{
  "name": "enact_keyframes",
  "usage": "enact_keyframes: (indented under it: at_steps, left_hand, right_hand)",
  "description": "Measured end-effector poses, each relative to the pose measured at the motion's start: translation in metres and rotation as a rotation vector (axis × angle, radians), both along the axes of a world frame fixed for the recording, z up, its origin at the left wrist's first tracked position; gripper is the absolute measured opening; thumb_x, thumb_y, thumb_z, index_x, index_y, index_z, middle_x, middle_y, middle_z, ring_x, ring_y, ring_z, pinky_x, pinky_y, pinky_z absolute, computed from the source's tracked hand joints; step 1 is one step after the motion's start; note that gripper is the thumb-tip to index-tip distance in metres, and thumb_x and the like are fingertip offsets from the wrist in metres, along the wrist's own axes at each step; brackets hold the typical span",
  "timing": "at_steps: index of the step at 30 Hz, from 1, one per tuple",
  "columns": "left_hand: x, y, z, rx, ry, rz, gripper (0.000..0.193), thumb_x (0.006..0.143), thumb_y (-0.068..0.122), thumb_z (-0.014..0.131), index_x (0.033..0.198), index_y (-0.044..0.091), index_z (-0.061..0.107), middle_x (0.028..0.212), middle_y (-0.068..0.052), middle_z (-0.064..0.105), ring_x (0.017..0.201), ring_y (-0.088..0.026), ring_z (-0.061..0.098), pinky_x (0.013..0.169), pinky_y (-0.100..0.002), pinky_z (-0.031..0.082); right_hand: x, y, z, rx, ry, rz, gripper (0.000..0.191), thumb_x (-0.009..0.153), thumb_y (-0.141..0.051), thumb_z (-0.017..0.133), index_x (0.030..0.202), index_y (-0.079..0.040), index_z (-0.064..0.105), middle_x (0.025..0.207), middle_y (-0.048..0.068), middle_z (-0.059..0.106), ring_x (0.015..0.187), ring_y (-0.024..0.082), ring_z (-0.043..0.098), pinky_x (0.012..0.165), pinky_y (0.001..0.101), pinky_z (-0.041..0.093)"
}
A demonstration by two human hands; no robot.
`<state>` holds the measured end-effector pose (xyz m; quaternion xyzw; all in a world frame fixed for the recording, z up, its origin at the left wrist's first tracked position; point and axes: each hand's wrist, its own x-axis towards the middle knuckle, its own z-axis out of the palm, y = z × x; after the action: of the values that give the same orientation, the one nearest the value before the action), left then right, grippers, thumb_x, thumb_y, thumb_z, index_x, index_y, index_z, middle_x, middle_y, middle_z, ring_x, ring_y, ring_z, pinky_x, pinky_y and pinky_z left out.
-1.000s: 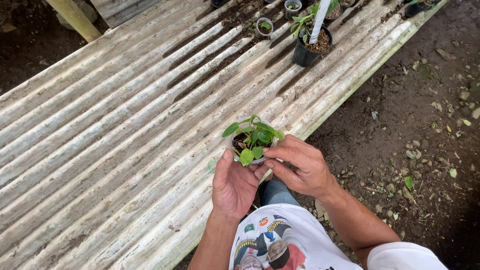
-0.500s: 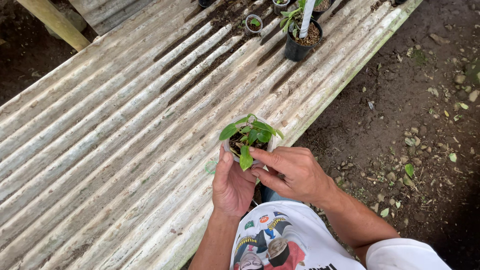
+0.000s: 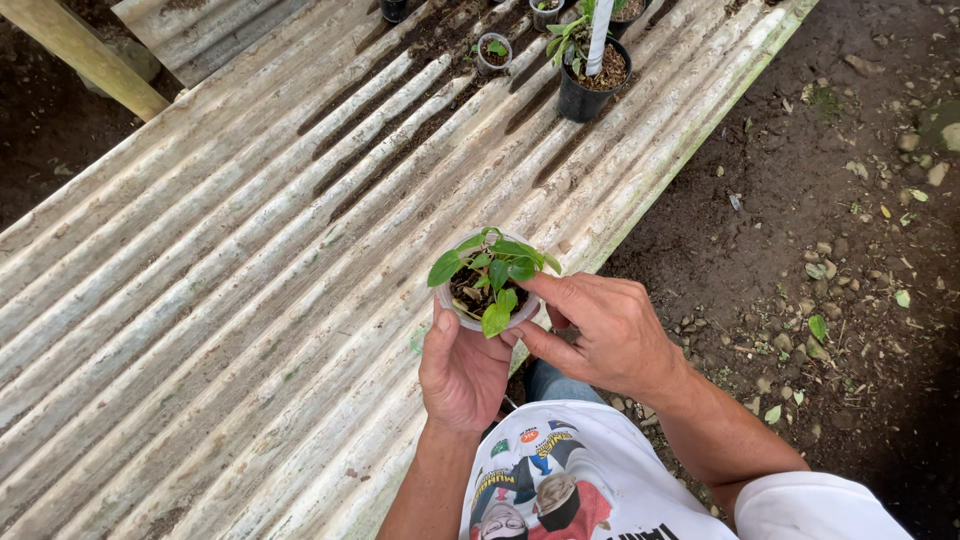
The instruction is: The person walks through a nursery area, picks up a small potted plant, and carries it to a workbench. They place the plant on the bench, then pick up and manipulate a black plastic nursery bag, folding and unfolding it.
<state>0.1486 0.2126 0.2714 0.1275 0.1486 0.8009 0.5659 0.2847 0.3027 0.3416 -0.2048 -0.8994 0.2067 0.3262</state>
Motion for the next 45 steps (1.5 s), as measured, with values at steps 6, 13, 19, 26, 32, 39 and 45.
enact_keyframes:
  at_steps: [6, 13, 19, 26, 32, 39, 45]
  left_hand:
    - [-0.004, 0.001, 0.005, -0.057, -0.048, -0.085, 0.07, 0.093, 0.046, 0.064, 0.147, 0.004, 0.046, 0.143, -0.017, 0.057, 0.13, -0.032, 0.059, 0.113, -0.051, 0.05]
    - [-0.007, -0.001, 0.008, -0.088, -0.1, -0.149, 0.073, 0.097, 0.052, 0.058, 0.15, 0.004, 0.045, 0.141, -0.018, 0.059, 0.124, -0.036, 0.062, 0.107, -0.049, 0.05]
    - [-0.013, -0.003, 0.005, -0.112, -0.14, -0.164, 0.073, 0.097, 0.054, 0.056, 0.149, 0.005, 0.046, 0.141, -0.017, 0.059, 0.125, -0.035, 0.061, 0.107, -0.048, 0.05]
    - [-0.013, -0.003, -0.015, -0.085, -0.179, -0.156, 0.067, 0.1, 0.049, 0.057, 0.149, 0.005, 0.047, 0.143, -0.015, 0.06, 0.127, -0.031, 0.059, 0.105, -0.045, 0.049]
    - [0.0, 0.011, -0.034, -0.048, -0.076, -0.045, 0.06, 0.099, 0.036, 0.061, 0.147, 0.003, 0.047, 0.141, -0.015, 0.059, 0.128, -0.033, 0.058, 0.107, -0.05, 0.046]
    - [0.043, 0.025, -0.072, -0.143, 0.058, 0.019, 0.066, 0.092, 0.018, 0.063, 0.15, 0.007, 0.035, 0.147, -0.016, 0.049, 0.137, -0.033, 0.05, 0.115, -0.051, 0.04]
    - [0.079, 0.026, -0.116, -0.279, 0.144, -0.05, 0.068, 0.088, 0.014, 0.067, 0.148, 0.01, 0.035, 0.141, -0.013, 0.052, 0.131, -0.028, 0.052, 0.113, -0.05, 0.039]
  right_hand:
    - [-0.001, -0.002, 0.002, -0.024, 0.071, 0.024, 0.049, 0.079, -0.016, 0.088, 0.12, 0.0, 0.065, 0.072, 0.005, 0.065, 0.058, 0.015, 0.064, 0.053, 0.03, 0.051]
    - [-0.003, -0.003, 0.002, -0.052, 0.085, 0.015, 0.052, 0.079, -0.015, 0.089, 0.122, 0.0, 0.065, 0.069, 0.005, 0.064, 0.057, 0.015, 0.063, 0.052, 0.0301, 0.05]
    - [-0.01, -0.005, 0.003, -0.079, 0.092, 0.039, 0.053, 0.079, -0.014, 0.089, 0.124, 0.001, 0.065, 0.068, 0.005, 0.064, 0.056, 0.015, 0.063, 0.052, 0.0301, 0.05]
    - [-0.003, -0.004, -0.018, -0.188, 0.081, 0.041, 0.051, 0.08, -0.012, 0.087, 0.126, -0.001, 0.067, 0.07, 0.005, 0.066, 0.057, 0.012, 0.064, 0.052, 0.0271, 0.051]
    - [0.02, -0.006, -0.074, -0.667, 0.299, -0.039, 0.018, 0.095, -0.01, 0.08, 0.098, -0.004, 0.064, 0.077, -0.001, 0.066, 0.063, 0.007, 0.056, 0.053, 0.0231, 0.044]
    - [0.053, 0.013, -0.127, -1.345, 0.429, -0.188, 0.02, 0.097, -0.023, 0.068, 0.095, -0.004, 0.064, 0.078, 0.002, 0.068, 0.064, 0.01, 0.065, 0.054, 0.0253, 0.053]
    - [0.083, 0.022, -0.156, -1.417, 0.492, -0.296, 0.017, 0.096, -0.018, 0.067, 0.09, -0.002, 0.063, 0.092, 0.003, 0.068, 0.079, 0.011, 0.067, 0.06, 0.0287, 0.058]
